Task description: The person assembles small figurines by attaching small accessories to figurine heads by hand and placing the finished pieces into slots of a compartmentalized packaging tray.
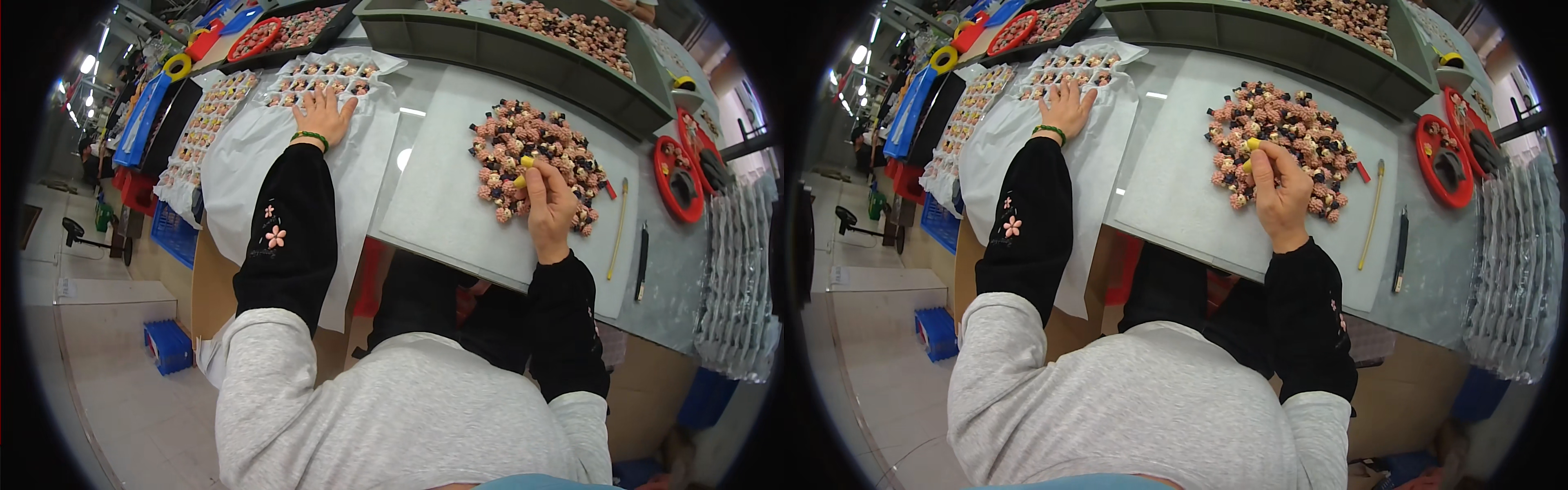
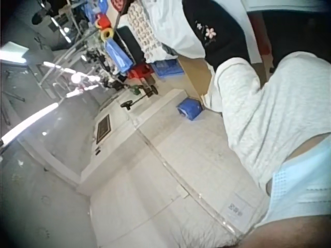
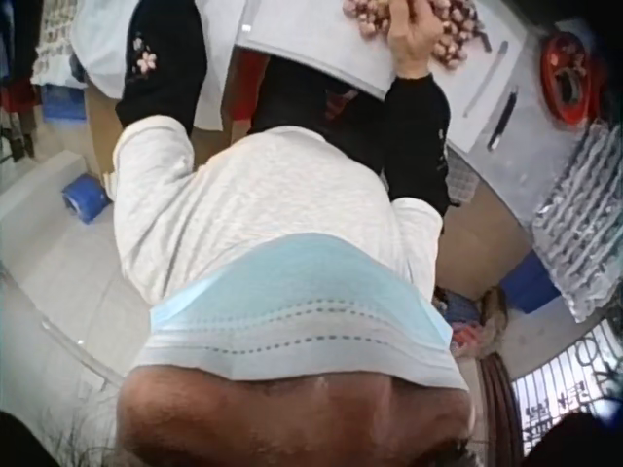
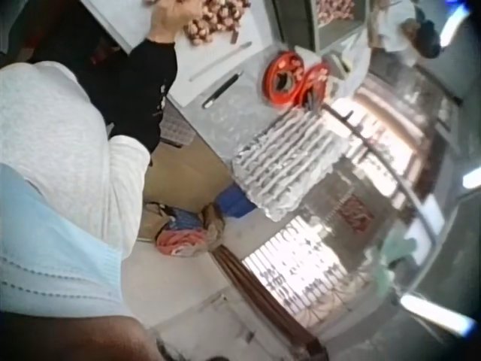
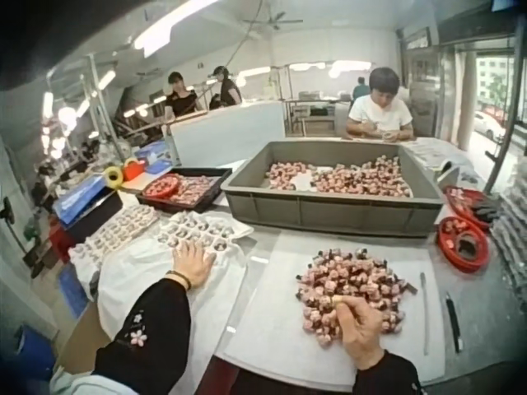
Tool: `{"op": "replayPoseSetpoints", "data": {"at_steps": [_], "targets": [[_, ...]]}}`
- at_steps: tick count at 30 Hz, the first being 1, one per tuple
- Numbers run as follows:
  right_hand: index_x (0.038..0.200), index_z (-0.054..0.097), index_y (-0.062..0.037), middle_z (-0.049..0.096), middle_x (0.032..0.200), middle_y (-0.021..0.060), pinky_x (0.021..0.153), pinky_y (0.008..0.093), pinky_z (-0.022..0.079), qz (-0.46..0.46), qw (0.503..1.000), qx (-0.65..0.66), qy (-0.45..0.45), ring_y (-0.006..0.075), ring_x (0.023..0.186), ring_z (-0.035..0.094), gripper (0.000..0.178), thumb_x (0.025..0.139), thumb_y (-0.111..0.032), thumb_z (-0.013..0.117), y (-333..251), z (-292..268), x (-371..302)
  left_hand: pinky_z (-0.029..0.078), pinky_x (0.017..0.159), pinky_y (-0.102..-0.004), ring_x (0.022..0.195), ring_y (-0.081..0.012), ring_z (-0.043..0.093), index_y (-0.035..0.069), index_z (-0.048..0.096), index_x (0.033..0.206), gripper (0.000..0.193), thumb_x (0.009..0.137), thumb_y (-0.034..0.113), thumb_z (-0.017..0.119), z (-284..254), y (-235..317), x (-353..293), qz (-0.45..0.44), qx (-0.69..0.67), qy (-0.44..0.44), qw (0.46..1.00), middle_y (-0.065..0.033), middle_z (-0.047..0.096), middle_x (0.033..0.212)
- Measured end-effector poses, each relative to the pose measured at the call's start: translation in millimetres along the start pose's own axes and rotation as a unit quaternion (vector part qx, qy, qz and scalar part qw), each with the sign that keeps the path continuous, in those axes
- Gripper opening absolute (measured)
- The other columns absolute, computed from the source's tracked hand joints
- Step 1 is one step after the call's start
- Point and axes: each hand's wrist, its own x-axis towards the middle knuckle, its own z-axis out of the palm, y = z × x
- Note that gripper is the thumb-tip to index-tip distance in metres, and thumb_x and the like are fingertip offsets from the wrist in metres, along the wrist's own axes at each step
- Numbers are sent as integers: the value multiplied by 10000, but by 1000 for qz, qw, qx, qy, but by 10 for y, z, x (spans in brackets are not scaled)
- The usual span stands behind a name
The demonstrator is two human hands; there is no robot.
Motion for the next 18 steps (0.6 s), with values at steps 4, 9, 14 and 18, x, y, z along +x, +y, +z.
{"op": "replayPoseSetpoints", "data": {"at_steps": [4,9,14,18], "targets": [[1005,558,25,585,756,43,533,177,420,-3,1000,-19,3,68,601,518,189,883,-111,510,22,-23,-9,242,986,-486,1182,-369,355,49,469,1181,404,861,293,496,-229,472,-165,183,-57,258,947,-181,436,1248],[982,572,21,579,731,24,523,175,422,-12,1000,-19,20,62,589,523,180,878,-117,524,9,-50,0,456,710,-323,838,-255,564,64,629,931,180,765,131,624,-370,1487,-542,340,-396,145,841,-91,624,914],[982,575,18,579,727,19,521,176,428,-21,999,-21,21,57,591,524,183,873,-122,531,26,-39,28,409,800,-364,862,-305,504,58,634,903,198,720,136,639,-300,1906,-605,352,-336,125,865,-87,583,863],[972,578,15,576,708,12,500,172,420,-58,995,-73,43,50,591,530,166,851,-96,555,30,-3,51,413,785,-371,846,-305,502,55,612,888,189,712,114,645,-298,1913,-553,393,-377,222,809,-100,569,858]]}}
